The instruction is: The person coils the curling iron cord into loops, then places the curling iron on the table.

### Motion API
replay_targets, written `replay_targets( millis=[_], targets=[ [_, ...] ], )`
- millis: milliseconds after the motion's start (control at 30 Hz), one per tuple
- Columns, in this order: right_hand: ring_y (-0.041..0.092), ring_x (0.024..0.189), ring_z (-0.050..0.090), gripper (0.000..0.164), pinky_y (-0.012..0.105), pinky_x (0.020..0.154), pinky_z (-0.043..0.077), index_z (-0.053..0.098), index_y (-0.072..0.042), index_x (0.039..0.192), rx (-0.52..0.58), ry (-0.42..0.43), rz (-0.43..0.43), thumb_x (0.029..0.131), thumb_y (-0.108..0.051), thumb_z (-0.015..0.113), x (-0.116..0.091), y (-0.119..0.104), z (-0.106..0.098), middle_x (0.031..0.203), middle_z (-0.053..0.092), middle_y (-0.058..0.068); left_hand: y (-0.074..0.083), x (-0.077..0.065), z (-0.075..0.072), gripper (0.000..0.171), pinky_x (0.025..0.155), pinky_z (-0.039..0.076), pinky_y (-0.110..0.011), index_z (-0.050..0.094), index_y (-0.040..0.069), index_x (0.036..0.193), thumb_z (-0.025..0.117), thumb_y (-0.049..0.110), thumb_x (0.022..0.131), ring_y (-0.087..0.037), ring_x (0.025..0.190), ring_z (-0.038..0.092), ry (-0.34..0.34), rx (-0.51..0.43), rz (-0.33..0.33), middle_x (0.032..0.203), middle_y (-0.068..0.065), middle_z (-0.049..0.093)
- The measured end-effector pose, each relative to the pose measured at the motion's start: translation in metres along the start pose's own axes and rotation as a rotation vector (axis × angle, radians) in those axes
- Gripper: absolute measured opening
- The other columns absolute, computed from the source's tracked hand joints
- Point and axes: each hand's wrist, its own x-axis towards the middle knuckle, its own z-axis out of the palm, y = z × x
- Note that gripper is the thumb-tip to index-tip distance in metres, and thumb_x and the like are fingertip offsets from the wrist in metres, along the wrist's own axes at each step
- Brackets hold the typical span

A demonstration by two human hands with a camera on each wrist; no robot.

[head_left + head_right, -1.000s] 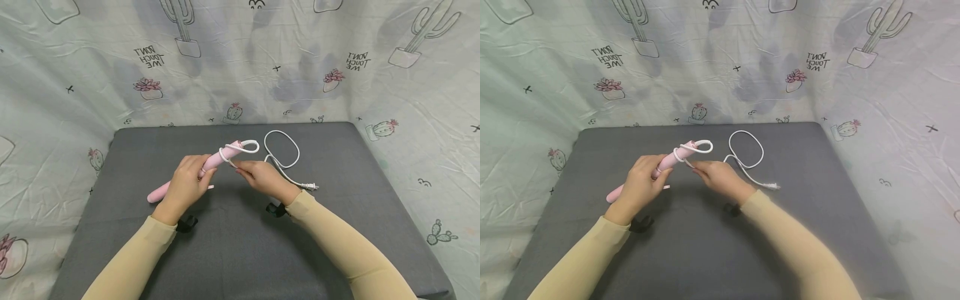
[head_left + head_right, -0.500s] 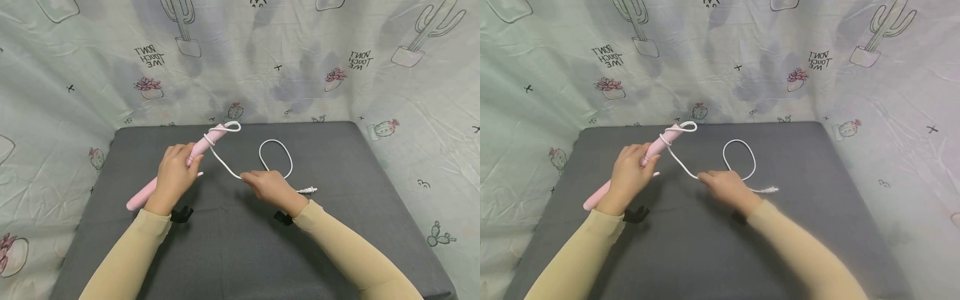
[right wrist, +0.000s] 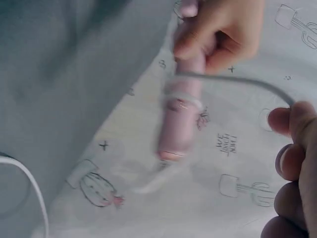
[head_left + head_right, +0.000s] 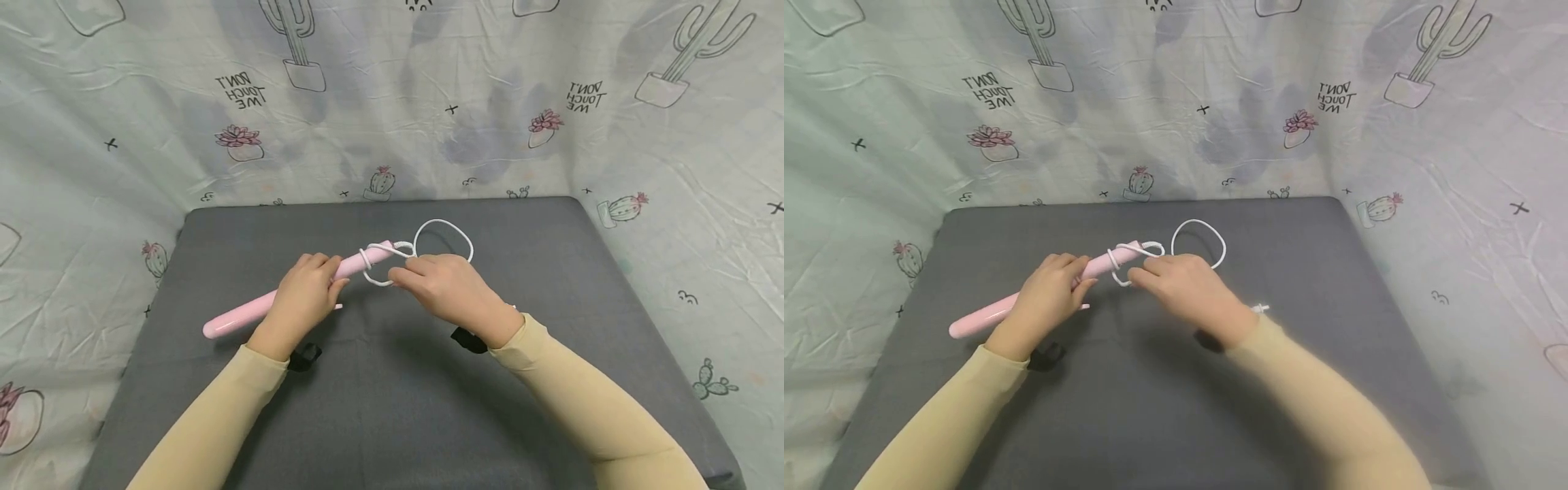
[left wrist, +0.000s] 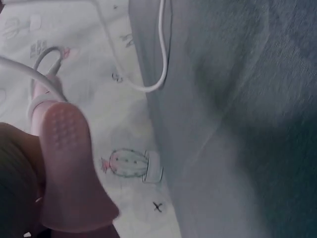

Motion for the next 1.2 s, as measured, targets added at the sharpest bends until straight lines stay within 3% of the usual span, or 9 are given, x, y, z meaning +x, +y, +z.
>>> replay_targets(
  millis=[233,467,733,833,967,1200],
  targets=[
    [0.008,0.050,0.035,0.013,0.022,0.046,0.029,0.065,-0.017,0.084,0.057,0.044,0.008,0.089,-0.027,0.071,0.017,0.017,-0.005,0.063,0.042,-0.005,0.010,-0.007,0.004,0.030,0.082,0.049,-0.040,0.064,0.003,0.109,0.075,0.020,0.086,-0.028,0.093,0.057,-0.098,0.019,0.167,0.098,-0.009,0.063],
    [0.008,0.052,0.041,0.018,0.022,0.048,0.033,0.067,-0.017,0.078,0.169,0.077,0.053,0.080,-0.033,0.077,0.020,0.034,0.000,0.062,0.045,-0.008,0.008,-0.017,0.004,0.031,0.082,0.042,-0.040,0.066,0.009,0.108,0.077,0.024,0.084,-0.025,0.096,0.060,-0.082,0.030,0.286,0.101,-0.003,0.065],
    [0.006,0.052,0.044,0.017,0.022,0.051,0.036,0.069,-0.017,0.081,0.221,0.031,0.040,0.083,-0.032,0.075,0.024,0.035,0.014,0.065,0.051,-0.009,0.018,-0.018,0.002,0.031,0.078,0.039,-0.039,0.068,0.008,0.108,0.078,0.022,0.083,-0.024,0.095,0.059,-0.070,0.074,0.385,0.098,-0.003,0.065],
    [0.004,0.053,0.045,0.016,0.022,0.050,0.036,0.070,-0.017,0.081,0.232,-0.007,0.086,0.085,-0.032,0.074,0.025,0.037,0.017,0.067,0.054,-0.010,0.023,-0.018,0.001,0.031,0.077,0.039,-0.039,0.068,0.009,0.109,0.077,0.022,0.083,-0.024,0.095,0.059,-0.066,0.075,0.417,0.098,-0.003,0.065],
    [0.003,0.057,0.047,0.014,0.023,0.051,0.038,0.072,-0.019,0.082,0.263,-0.075,0.210,0.085,-0.033,0.074,0.020,0.045,0.021,0.070,0.058,-0.012,0.024,-0.020,-0.003,0.033,0.080,0.039,-0.041,0.068,0.010,0.111,0.078,0.023,0.083,-0.023,0.097,0.059,-0.048,0.064,0.414,0.100,-0.002,0.065],
    [0.004,0.068,0.055,0.016,0.027,0.064,0.045,0.074,-0.020,0.086,0.426,-0.209,0.407,0.089,-0.036,0.069,0.007,0.057,0.035,0.081,0.067,-0.012,0.022,-0.022,-0.010,0.034,0.081,0.045,-0.044,0.065,0.009,0.115,0.075,0.022,0.085,-0.024,0.101,0.057,-0.016,0.029,0.433,0.103,-0.002,0.064]
  ],
)
